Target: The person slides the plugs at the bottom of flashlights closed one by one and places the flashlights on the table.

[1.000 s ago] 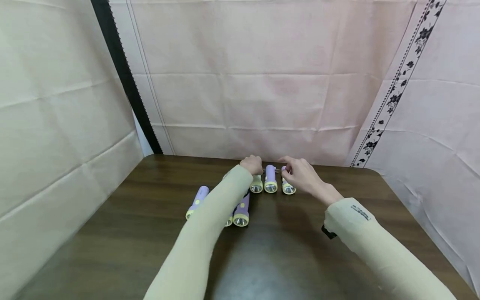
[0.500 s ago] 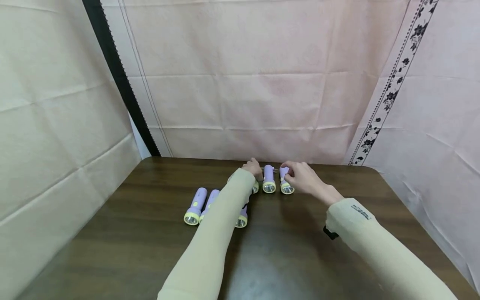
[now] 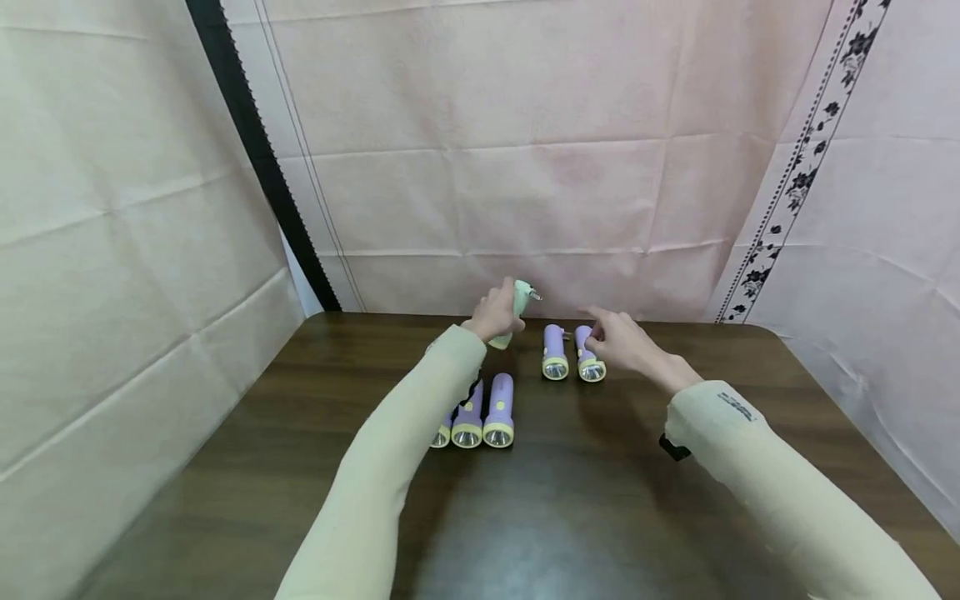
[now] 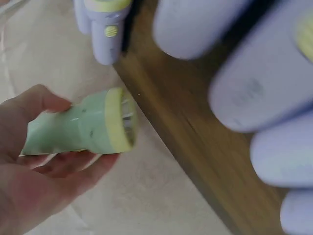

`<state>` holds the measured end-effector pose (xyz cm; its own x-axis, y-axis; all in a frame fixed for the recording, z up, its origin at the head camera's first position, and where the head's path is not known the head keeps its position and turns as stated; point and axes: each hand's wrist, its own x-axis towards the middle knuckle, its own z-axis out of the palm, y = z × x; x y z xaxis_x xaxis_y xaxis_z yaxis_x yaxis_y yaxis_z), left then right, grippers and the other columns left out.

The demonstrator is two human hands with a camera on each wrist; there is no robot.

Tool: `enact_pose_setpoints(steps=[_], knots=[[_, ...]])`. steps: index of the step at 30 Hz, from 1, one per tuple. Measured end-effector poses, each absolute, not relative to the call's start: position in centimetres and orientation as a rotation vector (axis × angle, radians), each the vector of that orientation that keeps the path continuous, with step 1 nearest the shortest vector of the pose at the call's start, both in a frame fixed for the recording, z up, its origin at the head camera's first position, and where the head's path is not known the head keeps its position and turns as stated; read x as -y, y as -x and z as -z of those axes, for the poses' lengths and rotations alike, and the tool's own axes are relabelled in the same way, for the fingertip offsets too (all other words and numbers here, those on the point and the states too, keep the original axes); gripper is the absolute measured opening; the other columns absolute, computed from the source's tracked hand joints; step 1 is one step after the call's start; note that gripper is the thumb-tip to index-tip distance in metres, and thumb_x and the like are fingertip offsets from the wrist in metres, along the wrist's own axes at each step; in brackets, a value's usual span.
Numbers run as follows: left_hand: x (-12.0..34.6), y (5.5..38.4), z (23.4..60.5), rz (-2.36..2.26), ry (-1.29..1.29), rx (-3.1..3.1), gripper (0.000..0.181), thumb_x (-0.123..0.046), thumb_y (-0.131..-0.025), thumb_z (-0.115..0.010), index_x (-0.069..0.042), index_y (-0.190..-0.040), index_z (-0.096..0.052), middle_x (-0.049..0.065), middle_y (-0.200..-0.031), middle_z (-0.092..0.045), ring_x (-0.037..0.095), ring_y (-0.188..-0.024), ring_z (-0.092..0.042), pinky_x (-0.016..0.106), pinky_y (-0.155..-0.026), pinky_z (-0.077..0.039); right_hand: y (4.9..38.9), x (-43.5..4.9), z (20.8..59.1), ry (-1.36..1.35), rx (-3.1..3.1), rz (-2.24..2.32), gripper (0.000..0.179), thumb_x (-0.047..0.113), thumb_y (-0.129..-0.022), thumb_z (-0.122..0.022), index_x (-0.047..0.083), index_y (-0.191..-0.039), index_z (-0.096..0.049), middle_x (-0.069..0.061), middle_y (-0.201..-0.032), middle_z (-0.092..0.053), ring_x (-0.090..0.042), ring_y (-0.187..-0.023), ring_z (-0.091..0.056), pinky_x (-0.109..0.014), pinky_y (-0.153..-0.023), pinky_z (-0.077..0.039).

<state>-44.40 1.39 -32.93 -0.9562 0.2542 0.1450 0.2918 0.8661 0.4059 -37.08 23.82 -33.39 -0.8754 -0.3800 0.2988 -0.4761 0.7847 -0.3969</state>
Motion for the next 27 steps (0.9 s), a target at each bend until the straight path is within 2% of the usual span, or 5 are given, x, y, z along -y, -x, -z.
enact_pose_setpoints(steps=[7,14,19,27], knots=[[-0.5,44.6,34.6,0.649,0.706,2.816,0.061,-0.007,-0.077,-0.076,-0.010,-0.125,-0.038,0.012,-0.110,-0.057,0.028,-0.097,-0.057,0.043,-0.082,-0.050,37.2,-23.2,33.6,-0.769,2.711,-0.686,0.067,0.002,-0.080,-0.054,0.005,-0.145,-0.040,-0.010,-0.084,-0.071,-0.016,-0.070,-0.062,-0.033,-0.066,-0.048],[-0.3,43.9,35.7,0.668,0.747,2.817,0.057,-0.004,-0.079,-0.074,-0.010,-0.122,-0.038,0.013,-0.111,-0.056,0.027,-0.099,-0.057,0.042,-0.083,-0.050,36.7,-21.4,34.1,-0.851,2.727,-0.656,0.074,-0.003,-0.079,-0.053,0.012,-0.149,-0.036,-0.007,-0.080,-0.069,-0.011,-0.060,-0.054,-0.027,-0.058,-0.043],[-0.4,43.6,35.6,0.682,0.750,2.825,0.055,-0.002,-0.079,-0.073,-0.010,-0.121,-0.038,0.012,-0.111,-0.056,0.027,-0.099,-0.057,0.041,-0.083,-0.051,36.6,-20.6,33.9,-0.880,2.739,-0.607,0.074,-0.001,-0.080,-0.053,0.015,-0.150,-0.035,0.000,-0.073,-0.063,-0.009,-0.057,-0.049,-0.026,-0.056,-0.040],[-0.6,43.3,35.2,0.709,0.837,2.794,0.053,0.000,-0.081,-0.070,-0.010,-0.121,-0.038,0.012,-0.110,-0.056,0.026,-0.096,-0.056,0.040,-0.081,-0.050,36.4,-20.4,33.8,-0.878,2.749,-0.564,0.072,-0.002,-0.083,-0.053,0.017,-0.150,-0.035,0.002,-0.066,-0.057,-0.009,-0.053,-0.043,-0.025,-0.052,-0.036]])
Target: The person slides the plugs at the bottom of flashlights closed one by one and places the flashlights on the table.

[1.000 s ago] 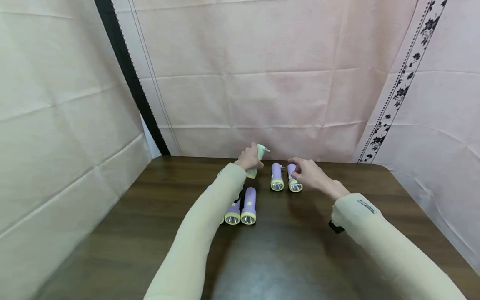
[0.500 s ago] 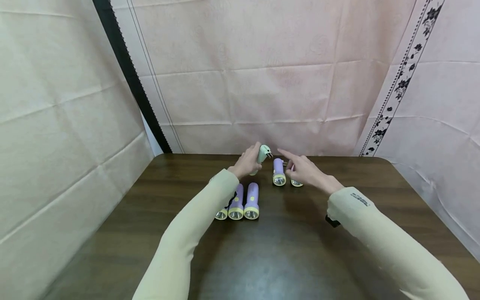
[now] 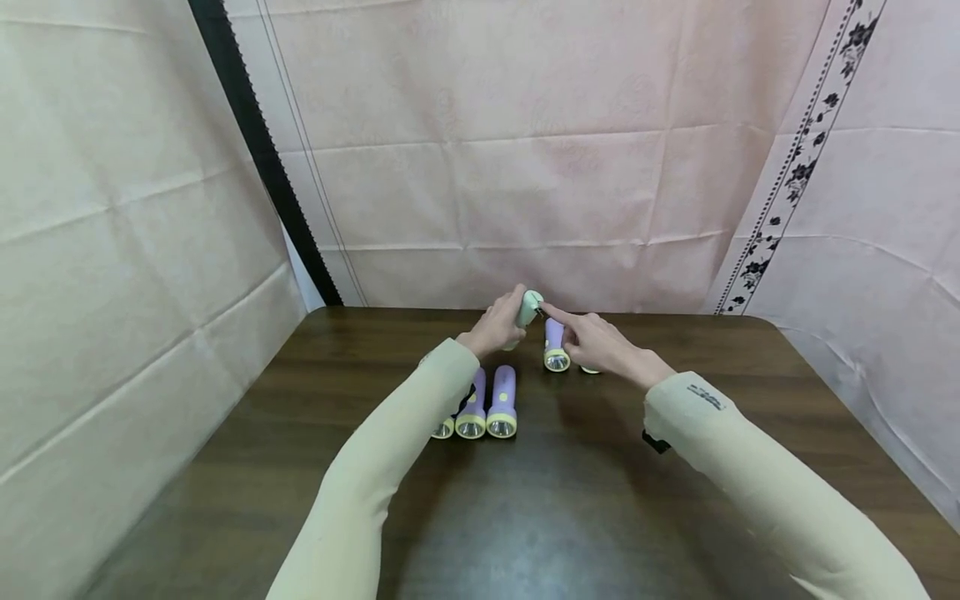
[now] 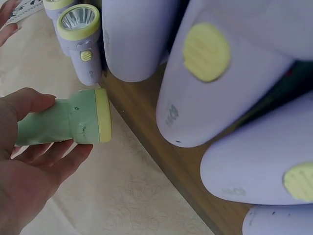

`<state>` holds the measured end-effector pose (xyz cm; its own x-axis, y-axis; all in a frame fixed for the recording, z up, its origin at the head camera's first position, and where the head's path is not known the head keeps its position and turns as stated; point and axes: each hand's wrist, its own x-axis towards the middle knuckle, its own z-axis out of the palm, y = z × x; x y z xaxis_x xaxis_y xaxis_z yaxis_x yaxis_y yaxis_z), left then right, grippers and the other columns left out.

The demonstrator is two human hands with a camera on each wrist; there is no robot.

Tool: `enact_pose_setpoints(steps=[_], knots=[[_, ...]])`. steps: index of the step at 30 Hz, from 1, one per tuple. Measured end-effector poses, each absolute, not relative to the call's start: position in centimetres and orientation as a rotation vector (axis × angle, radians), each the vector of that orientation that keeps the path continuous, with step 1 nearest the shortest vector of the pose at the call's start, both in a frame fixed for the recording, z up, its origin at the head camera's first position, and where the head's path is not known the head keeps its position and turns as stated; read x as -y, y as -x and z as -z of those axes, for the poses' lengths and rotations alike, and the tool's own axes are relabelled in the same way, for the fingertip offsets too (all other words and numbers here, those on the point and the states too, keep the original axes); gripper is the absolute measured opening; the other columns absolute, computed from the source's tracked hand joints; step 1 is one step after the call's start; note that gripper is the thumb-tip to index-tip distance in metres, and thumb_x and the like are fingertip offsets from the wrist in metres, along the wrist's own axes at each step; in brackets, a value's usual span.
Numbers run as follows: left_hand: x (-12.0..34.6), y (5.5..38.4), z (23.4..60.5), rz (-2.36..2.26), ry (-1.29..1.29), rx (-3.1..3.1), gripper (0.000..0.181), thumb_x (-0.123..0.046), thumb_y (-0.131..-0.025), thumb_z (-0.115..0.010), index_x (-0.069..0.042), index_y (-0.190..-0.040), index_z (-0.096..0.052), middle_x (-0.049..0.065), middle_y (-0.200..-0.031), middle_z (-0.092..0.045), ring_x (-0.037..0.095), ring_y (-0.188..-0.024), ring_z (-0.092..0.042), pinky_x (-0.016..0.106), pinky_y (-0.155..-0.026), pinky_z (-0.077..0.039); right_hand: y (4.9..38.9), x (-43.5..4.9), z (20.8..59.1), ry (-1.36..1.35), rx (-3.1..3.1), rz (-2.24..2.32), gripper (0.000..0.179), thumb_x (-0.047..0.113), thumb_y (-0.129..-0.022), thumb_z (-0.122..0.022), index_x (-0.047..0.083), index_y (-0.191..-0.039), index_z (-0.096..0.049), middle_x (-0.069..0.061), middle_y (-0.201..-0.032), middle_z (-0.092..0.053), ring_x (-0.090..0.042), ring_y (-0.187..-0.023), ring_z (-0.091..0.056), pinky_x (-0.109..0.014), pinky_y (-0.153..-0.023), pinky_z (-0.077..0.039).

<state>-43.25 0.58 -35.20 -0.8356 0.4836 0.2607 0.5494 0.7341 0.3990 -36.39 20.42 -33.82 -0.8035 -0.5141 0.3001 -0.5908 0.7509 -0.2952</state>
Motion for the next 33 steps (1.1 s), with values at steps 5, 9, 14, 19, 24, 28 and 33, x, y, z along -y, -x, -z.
enact_pose_setpoints(steps=[5,9,14,19,24,28,33], knots=[[-0.7,43.2,34.9,0.706,0.866,2.777,0.051,0.001,-0.081,-0.069,-0.010,-0.119,-0.038,0.012,-0.107,-0.056,0.026,-0.095,-0.055,0.039,-0.079,-0.049,36.3,-20.3,33.6,-0.883,2.734,-0.557,0.072,-0.003,-0.082,-0.052,0.016,-0.150,-0.035,0.002,-0.061,-0.051,-0.008,-0.050,-0.038,-0.024,-0.049,-0.033],[-0.5,43.2,34.7,0.724,0.894,2.754,0.049,0.002,-0.082,-0.068,-0.010,-0.118,-0.038,0.011,-0.106,-0.056,0.026,-0.094,-0.055,0.038,-0.079,-0.049,36.3,-20.1,33.1,-0.893,2.741,-0.589,0.073,-0.005,-0.081,-0.050,0.014,-0.150,-0.035,0.002,-0.060,-0.053,-0.007,-0.049,-0.040,-0.023,-0.048,-0.033],[-0.1,43.2,34.4,0.728,0.938,2.692,0.047,0.002,-0.083,-0.068,-0.010,-0.118,-0.039,0.010,-0.105,-0.058,0.025,-0.091,-0.058,0.037,-0.078,-0.050,36.2,-19.9,32.3,-0.917,2.758,-0.656,0.074,-0.008,-0.080,-0.049,0.012,-0.150,-0.034,0.002,-0.056,-0.055,-0.007,-0.046,-0.042,-0.022,-0.048,-0.035],[0.3,42.8,34.2,0.742,0.950,2.669,0.044,0.002,-0.083,-0.066,-0.010,-0.116,-0.040,0.009,-0.105,-0.058,0.024,-0.091,-0.059,0.037,-0.078,-0.050,36.0,-19.6,31.9,-0.916,2.840,-0.816,0.079,-0.009,-0.081,-0.047,0.016,-0.153,-0.027,0.002,-0.055,-0.059,-0.011,-0.045,-0.051,-0.022,-0.046,-0.037],[0.5,42.2,34.3,0.740,0.949,2.685,0.040,0.002,-0.085,-0.064,-0.010,-0.116,-0.041,0.009,-0.105,-0.058,0.023,-0.091,-0.057,0.036,-0.079,-0.049,35.7,-19.4,31.8,-0.911,2.879,-0.875,0.080,-0.009,-0.083,-0.048,0.019,-0.154,-0.023,0.000,-0.056,-0.061,-0.013,-0.049,-0.056,-0.024,-0.048,-0.042],[0.4,41.9,34.3,0.745,0.976,2.675,0.040,0.003,-0.084,-0.064,-0.009,-0.115,-0.041,0.009,-0.104,-0.058,0.024,-0.092,-0.057,0.038,-0.079,-0.048,35.6,-19.3,32.0,-0.884,2.880,-0.892,0.080,-0.009,-0.083,-0.047,0.021,-0.154,-0.024,0.000,-0.056,-0.062,-0.012,-0.049,-0.056,-0.025,-0.049,-0.043],[0.5,41.5,34.6,0.723,0.985,2.669,0.043,0.004,-0.084,-0.065,-0.009,-0.118,-0.042,0.011,-0.106,-0.059,0.025,-0.094,-0.059,0.038,-0.081,-0.050,35.5,-19.1,32.5,-0.882,2.890,-0.939,0.081,-0.009,-0.084,-0.047,0.022,-0.154,-0.021,-0.001,-0.058,-0.062,-0.013,-0.050,-0.058,-0.026,-0.050,-0.046]])
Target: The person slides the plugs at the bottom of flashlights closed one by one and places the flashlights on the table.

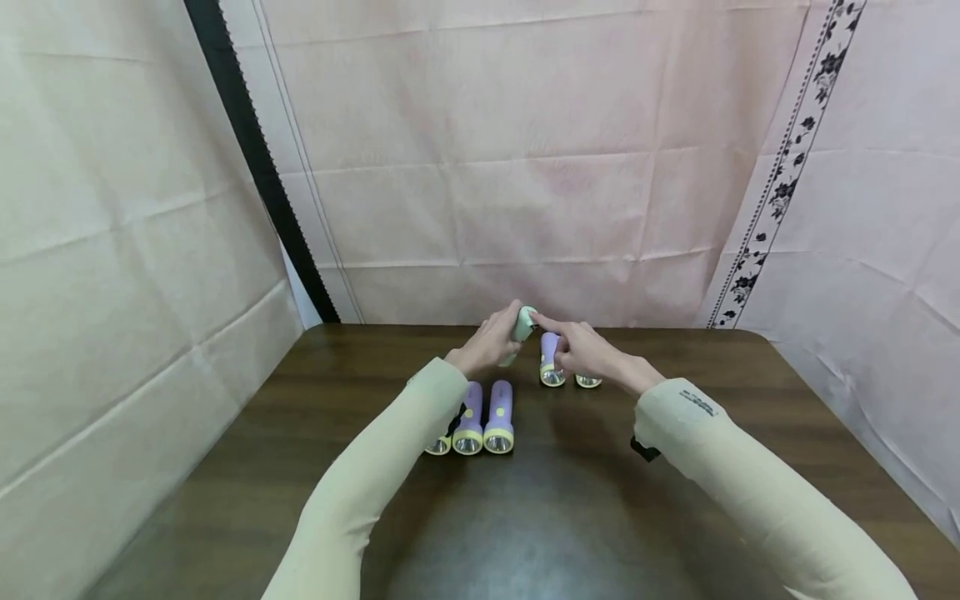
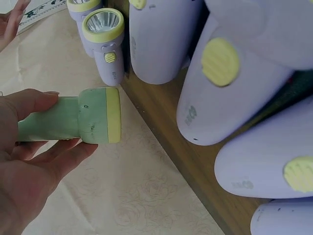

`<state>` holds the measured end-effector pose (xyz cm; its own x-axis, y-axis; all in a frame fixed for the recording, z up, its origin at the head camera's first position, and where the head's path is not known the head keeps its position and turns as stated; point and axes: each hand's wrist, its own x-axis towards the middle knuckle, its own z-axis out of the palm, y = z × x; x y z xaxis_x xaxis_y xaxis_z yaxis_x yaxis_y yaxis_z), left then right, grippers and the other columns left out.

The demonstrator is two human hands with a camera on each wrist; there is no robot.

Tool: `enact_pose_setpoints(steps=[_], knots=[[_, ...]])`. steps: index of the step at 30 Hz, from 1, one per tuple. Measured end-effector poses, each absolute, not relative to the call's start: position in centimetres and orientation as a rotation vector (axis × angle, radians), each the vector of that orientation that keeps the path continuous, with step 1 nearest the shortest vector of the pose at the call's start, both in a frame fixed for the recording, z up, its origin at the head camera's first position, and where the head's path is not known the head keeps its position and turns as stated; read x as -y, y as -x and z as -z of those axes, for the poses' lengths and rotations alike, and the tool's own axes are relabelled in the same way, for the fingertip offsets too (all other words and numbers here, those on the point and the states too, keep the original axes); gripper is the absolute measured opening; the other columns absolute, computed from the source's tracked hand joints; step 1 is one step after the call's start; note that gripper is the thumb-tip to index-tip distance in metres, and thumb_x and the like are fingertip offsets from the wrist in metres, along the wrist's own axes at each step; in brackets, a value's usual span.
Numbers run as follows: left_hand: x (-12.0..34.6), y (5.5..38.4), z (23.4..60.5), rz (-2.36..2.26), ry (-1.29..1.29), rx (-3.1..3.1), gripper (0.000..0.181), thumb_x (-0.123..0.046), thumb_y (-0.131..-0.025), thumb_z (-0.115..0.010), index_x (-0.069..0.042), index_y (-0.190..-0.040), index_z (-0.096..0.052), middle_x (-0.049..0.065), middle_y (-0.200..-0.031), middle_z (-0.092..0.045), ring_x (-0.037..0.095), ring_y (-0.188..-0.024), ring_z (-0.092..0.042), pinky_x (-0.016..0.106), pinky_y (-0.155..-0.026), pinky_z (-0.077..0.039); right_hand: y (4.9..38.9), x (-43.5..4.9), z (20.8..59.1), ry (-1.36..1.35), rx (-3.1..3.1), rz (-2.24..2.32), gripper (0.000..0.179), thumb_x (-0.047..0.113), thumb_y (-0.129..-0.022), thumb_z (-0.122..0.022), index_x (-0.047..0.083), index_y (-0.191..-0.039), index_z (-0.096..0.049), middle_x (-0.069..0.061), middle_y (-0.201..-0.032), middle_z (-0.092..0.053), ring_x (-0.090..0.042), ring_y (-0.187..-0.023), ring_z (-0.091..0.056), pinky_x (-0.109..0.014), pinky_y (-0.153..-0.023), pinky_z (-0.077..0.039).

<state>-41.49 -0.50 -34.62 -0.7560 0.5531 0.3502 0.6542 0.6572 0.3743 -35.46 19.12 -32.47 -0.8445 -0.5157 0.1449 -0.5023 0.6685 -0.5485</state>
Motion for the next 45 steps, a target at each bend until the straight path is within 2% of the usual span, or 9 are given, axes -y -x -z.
enact_pose_setpoints(steps=[11,17,22,25,30,33,35,41,45], knots=[[0.5,41.0,34.2,0.658,1.010,2.693,0.047,0.002,-0.084,-0.066,-0.010,-0.122,-0.041,0.011,-0.111,-0.059,0.025,-0.099,-0.059,0.038,-0.085,-0.051,35.4,-19.1,32.4,0.889,-2.882,0.925,0.079,-0.009,-0.085,-0.046,0.020,-0.154,-0.022,-0.003,-0.061,-0.065,-0.013,-0.049,-0.060,-0.027,-0.051,-0.048],[0.9,40.5,33.3,0.531,0.989,2.758,0.048,-0.003,-0.085,-0.069,-0.010,-0.124,-0.040,0.012,-0.110,-0.061,0.025,-0.097,-0.061,0.038,-0.082,-0.052,35.3,-19.1,32.1,0.907,-2.892,0.892,0.077,-0.009,-0.086,-0.047,0.016,-0.154,-0.021,-0.013,-0.072,-0.070,-0.011,-0.052,-0.061,-0.026,-0.056,-0.050],[0.4,39.5,32.2,0.466,0.862,2.851,0.072,-0.015,-0.081,-0.076,-0.016,-0.137,-0.032,0.011,-0.098,-0.063,0.025,-0.083,-0.063,0.037,-0.069,-0.053,35.3,-19.4,31.3,0.838,-2.944,0.882,0.084,-0.006,-0.085,-0.053,0.016,-0.156,-0.013,-0.013,-0.077,-0.071,-0.012,-0.056,-0.063,-0.028,-0.062,-0.054],[-0.5,38.9,31.7,0.398,0.798,2.910,0.082,-0.025,-0.079,-0.079,-0.020,-0.145,-0.030,0.010,-0.101,-0.063,0.025,-0.083,-0.063,0.037,-0.069,-0.052,35.4,-19.9,30.8,0.794,-2.982,0.876,0.084,-0.003,-0.086,-0.054,0.014,-0.156,-0.011,-0.010,-0.077,-0.071,-0.012,-0.056,-0.063,-0.029,-0.063,-0.052],[-2.6,37.8,32.4,0.271,0.664,2.993,0.063,-0.037,-0.078,-0.078,-0.012,-0.128,-0.049,0.009,-0.105,-0.064,0.026,-0.090,-0.064,0.038,-0.077,-0.053,35.3,-20.6,30.1,0.771,-3.040,0.802,0.081,0.000,-0.086,-0.052,0.011,-0.155,-0.012,-0.003,-0.072,-0.071,-0.012,-0.058,-0.062,-0.029,-0.067,-0.048],[-3.5,37.2,33.6,0.226,0.608,3.040,0.048,-0.037,-0.076,-0.079,-0.009,-0.109,-0.059,0.009,-0.103,-0.066,0.026,-0.091,-0.065,0.037,-0.076,-0.053,35.1,-20.7,30.2,0.764,-3.056,0.780,0.080,0.001,-0.085,-0.053,0.008,-0.155,-0.015,-0.002,-0.071,-0.070,-0.014,-0.059,-0.063,-0.029,-0.065,-0.048],[-4.1,36.8,34.3,0.214,0.596,3.071,0.043,-0.036,-0.075,-0.080,-0.009,-0.104,-0.063,0.009,-0.102,-0.067,0.025,-0.090,-0.065,0.036,-0.074,-0.053,35.1,-20.7,30.3,0.764,-3.059,0.778,0.078,0.001,-0.085,-0.054,0.005,-0.154,-0.018,-0.005,-0.073,-0.070,-0.015,-0.059,-0.063,-0.029,-0.064,-0.048],[-5.2,36.2,35.8,0.093,0.565,3.139,0.041,-0.034,-0.077,-0.079,-0.009,-0.107,-0.065,0.007,-0.101,-0.068,0.022,-0.086,-0.066,0.034,-0.065,-0.053,35.0,-20.5,30.6,0.763,-3.048,0.755,0.070,0.003,-0.088,-0.056,-0.001,-0.150,-0.024,-0.017,-0.090,-0.071,-0.013,-0.063,-0.062,-0.032,-0.070,-0.051],[-5.7,36.1,36.4,0.002,0.534,3.161,0.041,-0.035,-0.079,-0.078,-0.011,-0.110,-0.065,0.006,-0.104,-0.068,0.021,-0.087,-0.067,0.035,-0.065,-0.055,34.9,-20.3,30.7,0.761,-3.049,0.730,0.067,0.002,-0.088,-0.054,-0.001,-0.149,-0.027,-0.018,-0.092,-0.071,-0.013,-0.064,-0.062,-0.033,-0.070,-0.051]])
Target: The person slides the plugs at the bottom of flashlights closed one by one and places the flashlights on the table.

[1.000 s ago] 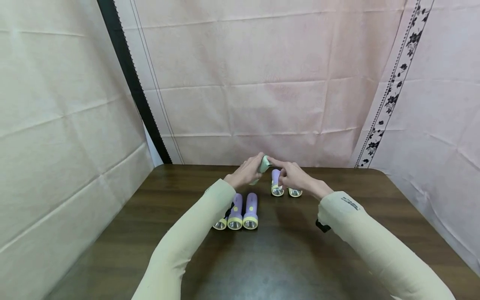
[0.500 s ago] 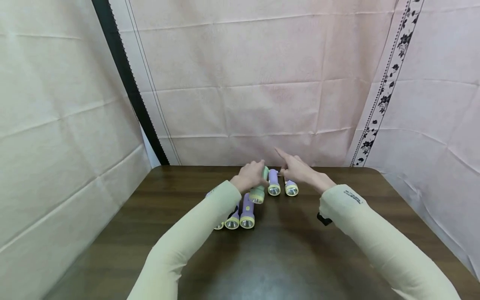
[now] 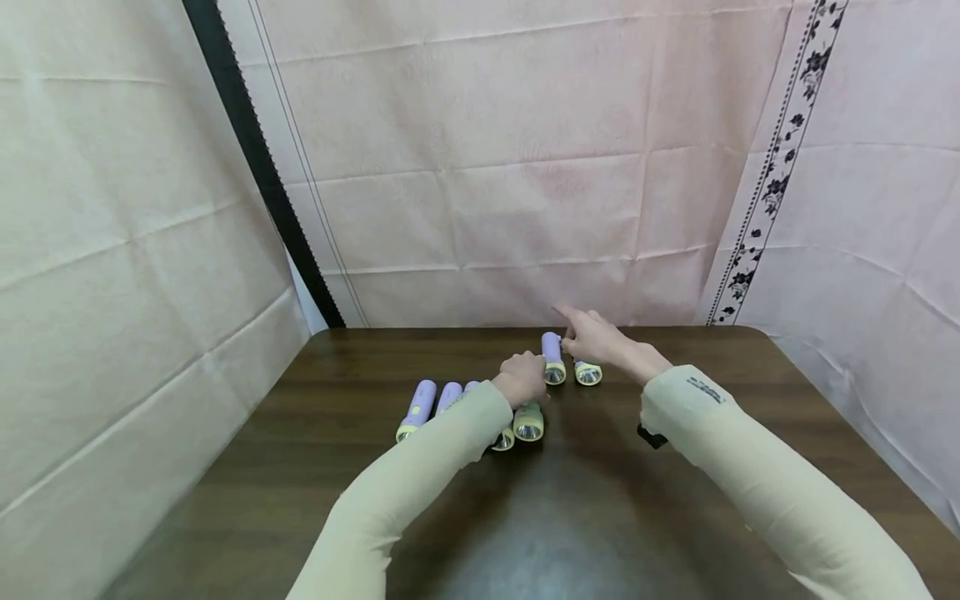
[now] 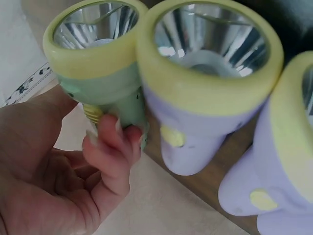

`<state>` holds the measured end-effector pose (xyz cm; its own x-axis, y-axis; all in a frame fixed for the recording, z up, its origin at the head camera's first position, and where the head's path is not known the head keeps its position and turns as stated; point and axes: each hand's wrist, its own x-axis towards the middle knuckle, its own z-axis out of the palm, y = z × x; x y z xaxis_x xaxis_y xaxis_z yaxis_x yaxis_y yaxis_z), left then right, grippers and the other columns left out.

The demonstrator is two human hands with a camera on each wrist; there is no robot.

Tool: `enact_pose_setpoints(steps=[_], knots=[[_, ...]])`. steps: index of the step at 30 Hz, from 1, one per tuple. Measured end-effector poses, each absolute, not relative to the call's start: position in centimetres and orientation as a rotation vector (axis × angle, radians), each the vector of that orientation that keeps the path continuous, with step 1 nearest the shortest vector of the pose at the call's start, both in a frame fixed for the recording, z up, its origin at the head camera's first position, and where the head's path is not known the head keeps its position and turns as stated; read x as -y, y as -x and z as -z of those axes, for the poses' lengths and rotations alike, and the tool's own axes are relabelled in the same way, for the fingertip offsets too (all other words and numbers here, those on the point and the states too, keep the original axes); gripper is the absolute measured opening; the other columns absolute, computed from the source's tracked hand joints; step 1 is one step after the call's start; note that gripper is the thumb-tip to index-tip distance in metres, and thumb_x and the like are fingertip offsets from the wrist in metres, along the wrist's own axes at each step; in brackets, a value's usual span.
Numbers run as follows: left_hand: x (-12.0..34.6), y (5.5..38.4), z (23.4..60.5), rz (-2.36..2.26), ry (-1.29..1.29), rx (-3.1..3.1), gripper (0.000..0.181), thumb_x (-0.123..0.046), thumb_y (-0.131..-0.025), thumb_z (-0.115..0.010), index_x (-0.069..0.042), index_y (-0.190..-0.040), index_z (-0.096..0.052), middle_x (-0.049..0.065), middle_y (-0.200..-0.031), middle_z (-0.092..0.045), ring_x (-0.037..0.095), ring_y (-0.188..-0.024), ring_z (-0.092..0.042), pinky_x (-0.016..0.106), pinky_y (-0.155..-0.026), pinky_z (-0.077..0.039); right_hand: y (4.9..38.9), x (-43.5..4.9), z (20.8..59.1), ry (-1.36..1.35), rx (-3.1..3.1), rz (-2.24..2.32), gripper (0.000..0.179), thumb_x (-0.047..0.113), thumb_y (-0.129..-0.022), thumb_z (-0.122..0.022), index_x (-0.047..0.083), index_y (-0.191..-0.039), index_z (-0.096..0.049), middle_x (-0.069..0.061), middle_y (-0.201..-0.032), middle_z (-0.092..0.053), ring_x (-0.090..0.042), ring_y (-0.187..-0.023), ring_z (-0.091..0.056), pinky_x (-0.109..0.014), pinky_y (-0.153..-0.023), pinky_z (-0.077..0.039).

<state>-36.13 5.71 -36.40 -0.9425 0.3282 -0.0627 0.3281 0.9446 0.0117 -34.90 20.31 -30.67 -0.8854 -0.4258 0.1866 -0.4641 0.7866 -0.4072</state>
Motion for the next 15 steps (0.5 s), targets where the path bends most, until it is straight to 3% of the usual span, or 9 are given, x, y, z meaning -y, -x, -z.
enact_pose_setpoints(steps=[4,11,15], knots=[[-6.1,36.3,37.1,0.044,-0.477,-3.046,0.040,-0.035,-0.079,-0.078,-0.014,-0.110,-0.066,0.005,-0.106,-0.069,0.020,-0.090,-0.067,0.036,-0.066,-0.055,34.9,-20.3,30.9,-0.719,2.893,-0.649,0.064,0.002,-0.088,-0.053,-0.001,-0.148,-0.031,-0.016,-0.089,-0.071,-0.013,-0.064,-0.061,-0.032,-0.069,-0.049],[-6.3,36.5,38.0,0.105,-0.473,-2.993,0.032,-0.035,-0.083,-0.073,-0.015,-0.107,-0.067,0.003,-0.097,-0.069,0.018,-0.078,-0.065,0.035,-0.061,-0.053,35.1,-20.4,30.9,-0.727,2.910,-0.678,0.062,0.001,-0.088,-0.051,-0.002,-0.147,-0.032,-0.017,-0.089,-0.072,-0.013,-0.060,-0.060,-0.028,-0.062,-0.047],[-6.3,36.3,38.2,0.150,-0.489,-2.999,0.040,-0.042,-0.083,-0.073,-0.015,-0.111,-0.067,0.002,-0.099,-0.069,0.017,-0.081,-0.066,0.035,-0.065,-0.054,35.2,-20.6,30.9,-0.726,2.900,-0.678,0.062,0.000,-0.087,-0.053,-0.001,-0.146,-0.034,-0.014,-0.085,-0.071,-0.013,-0.058,-0.058,-0.027,-0.061,-0.046]])
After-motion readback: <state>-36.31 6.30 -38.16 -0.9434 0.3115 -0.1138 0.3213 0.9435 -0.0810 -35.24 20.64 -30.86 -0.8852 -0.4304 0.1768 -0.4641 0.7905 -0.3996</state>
